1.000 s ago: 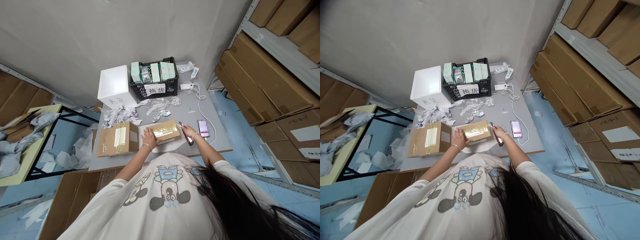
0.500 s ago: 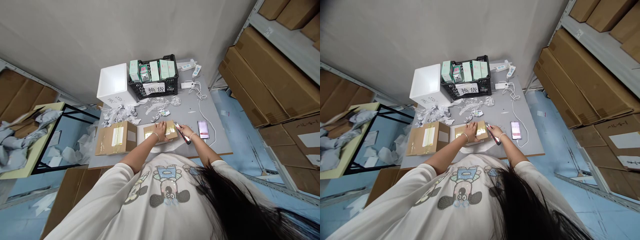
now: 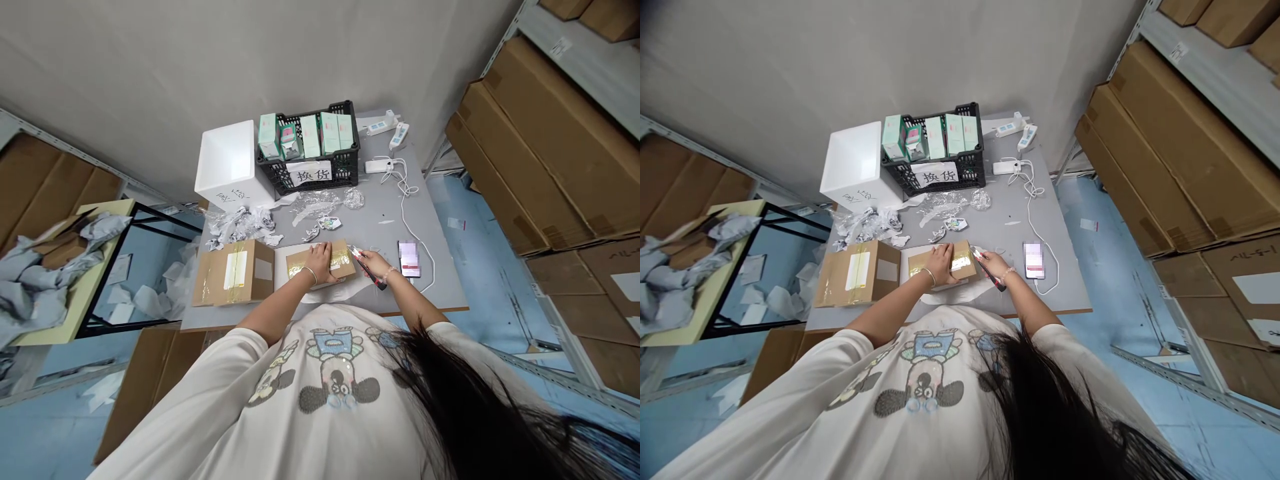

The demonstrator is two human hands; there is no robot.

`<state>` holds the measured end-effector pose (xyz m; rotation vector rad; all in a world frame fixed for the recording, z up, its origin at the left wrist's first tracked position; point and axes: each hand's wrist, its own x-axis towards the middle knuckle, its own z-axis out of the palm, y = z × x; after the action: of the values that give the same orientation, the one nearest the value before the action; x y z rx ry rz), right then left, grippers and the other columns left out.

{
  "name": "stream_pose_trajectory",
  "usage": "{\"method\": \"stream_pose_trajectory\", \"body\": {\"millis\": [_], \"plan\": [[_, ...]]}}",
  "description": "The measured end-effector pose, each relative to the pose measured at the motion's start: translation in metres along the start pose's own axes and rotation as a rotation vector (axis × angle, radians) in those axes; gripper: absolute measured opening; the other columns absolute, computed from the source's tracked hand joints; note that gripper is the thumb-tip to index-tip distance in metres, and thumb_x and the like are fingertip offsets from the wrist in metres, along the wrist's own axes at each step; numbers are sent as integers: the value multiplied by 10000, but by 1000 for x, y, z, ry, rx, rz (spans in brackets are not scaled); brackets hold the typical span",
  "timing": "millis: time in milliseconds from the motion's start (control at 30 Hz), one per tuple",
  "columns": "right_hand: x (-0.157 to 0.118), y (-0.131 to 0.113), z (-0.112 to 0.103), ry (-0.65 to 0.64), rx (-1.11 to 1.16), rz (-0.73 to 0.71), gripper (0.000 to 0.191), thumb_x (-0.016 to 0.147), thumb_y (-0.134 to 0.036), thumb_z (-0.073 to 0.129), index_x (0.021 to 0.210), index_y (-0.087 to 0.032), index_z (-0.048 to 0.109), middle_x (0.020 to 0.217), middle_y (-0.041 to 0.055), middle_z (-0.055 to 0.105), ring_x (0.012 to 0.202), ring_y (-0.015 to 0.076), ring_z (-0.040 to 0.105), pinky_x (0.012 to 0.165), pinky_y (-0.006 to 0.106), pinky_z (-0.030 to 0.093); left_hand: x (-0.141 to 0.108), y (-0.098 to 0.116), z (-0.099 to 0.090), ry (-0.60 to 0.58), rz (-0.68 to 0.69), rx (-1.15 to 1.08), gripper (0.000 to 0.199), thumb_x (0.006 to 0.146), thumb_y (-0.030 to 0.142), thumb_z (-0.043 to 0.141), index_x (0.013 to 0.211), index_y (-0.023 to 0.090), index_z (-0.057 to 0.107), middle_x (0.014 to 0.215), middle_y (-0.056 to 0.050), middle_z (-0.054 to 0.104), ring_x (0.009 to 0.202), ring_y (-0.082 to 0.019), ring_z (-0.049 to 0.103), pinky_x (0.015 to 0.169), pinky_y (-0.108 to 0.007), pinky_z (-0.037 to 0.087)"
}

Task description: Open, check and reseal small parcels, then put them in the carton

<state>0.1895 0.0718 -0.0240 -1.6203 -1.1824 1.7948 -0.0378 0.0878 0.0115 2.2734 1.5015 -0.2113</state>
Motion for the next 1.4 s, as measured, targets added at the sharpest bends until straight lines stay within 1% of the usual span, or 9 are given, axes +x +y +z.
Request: {"method": "stream_pose_trajectory", "body": {"millis": [200, 500, 600, 800, 1033, 1100, 1200, 1300, 1400], "plan": [[4, -2, 2, 15, -10, -8, 218, 923, -405, 546, 913, -192, 590, 544, -47, 532, 384, 98, 447, 422, 217, 352, 1, -5, 5, 25, 34, -17, 1363, 477, 629, 809, 1530, 89, 133, 1513, -246, 278, 1405, -424, 226, 1182, -522, 45], [1, -6, 0, 33, -199, -22, 161, 911, -351, 560, 877, -196, 590, 482, -46, 501, 356, 104, 433, 423, 221, 341, 1, -1, 6, 13, 18, 7, 1370, 473, 642, 800, 1531, 87, 129, 1520, -245, 267, 1411, -426, 205, 1180, -528, 32], [-2, -8, -2, 4, -241, -22, 153, 911, -340, 551, 880, -197, 595, 473, -43, 500, 344, 113, 441, 421, 228, 337, 0, 1, 7, 7, 12, 23, 1392, 465, 631, 804, 1529, 59, 113, 1513, -252, 273, 1404, -433, 211, 1178, -536, 27], [-12, -5, -3, -75, -339, -3, 227, 903, -404, 581, 882, -181, 617, 481, -32, 511, 360, 113, 452, 448, 225, 349, 2, 2, 7, -10, -1, 67, 1373, 473, 657, 782, 1531, 87, 118, 1522, -250, 263, 1406, -432, 213, 1171, -527, 66], [-32, 15, -8, -238, -460, -17, 305, 908, -471, 545, 899, -174, 612, 570, -25, 554, 412, 97, 461, 435, 202, 332, 4, -5, 7, 25, 70, 93, 1374, 475, 657, 776, 1525, 45, 135, 1488, -281, 308, 1382, -426, 266, 1156, -552, 107], [-38, 26, -11, -175, -480, -56, 294, 926, -453, 507, 938, -178, 611, 648, -10, 589, 444, 99, 485, 444, 201, 347, 5, -9, 9, 30, 84, 83, 1375, 487, 683, 764, 1530, 51, 129, 1504, -282, 288, 1395, -427, 252, 1158, -557, 96], [-43, 44, -19, 70, -476, -54, 353, 980, -432, 364, 1115, -185, 576, 790, 30, 640, 543, 130, 564, 511, 220, 411, 6, -19, 12, 13, 134, 58, 1370, 522, 730, 731, 1537, 55, 105, 1550, -278, 211, 1437, -423, 178, 1165, -554, 70], [-41, 66, -24, 360, -598, 37, 404, 997, -355, 303, 1256, -127, 513, 971, 123, 660, 779, 198, 639, 680, 271, 469, 1, -34, 12, 11, 145, 19, 1307, 603, 759, 670, 1541, 59, 88, 1583, -270, 116, 1468, -414, 84, 1162, -573, 56], [-32, 84, -19, 437, -799, 87, 451, 936, -155, 370, 1367, -37, 433, 1194, 226, 584, 1053, 262, 598, 882, 316, 440, -16, -57, 13, 75, 65, -36, 1228, 655, 749, 645, 1546, 96, 110, 1596, -252, 74, 1470, -430, 39, 1141, -628, 38]]}}
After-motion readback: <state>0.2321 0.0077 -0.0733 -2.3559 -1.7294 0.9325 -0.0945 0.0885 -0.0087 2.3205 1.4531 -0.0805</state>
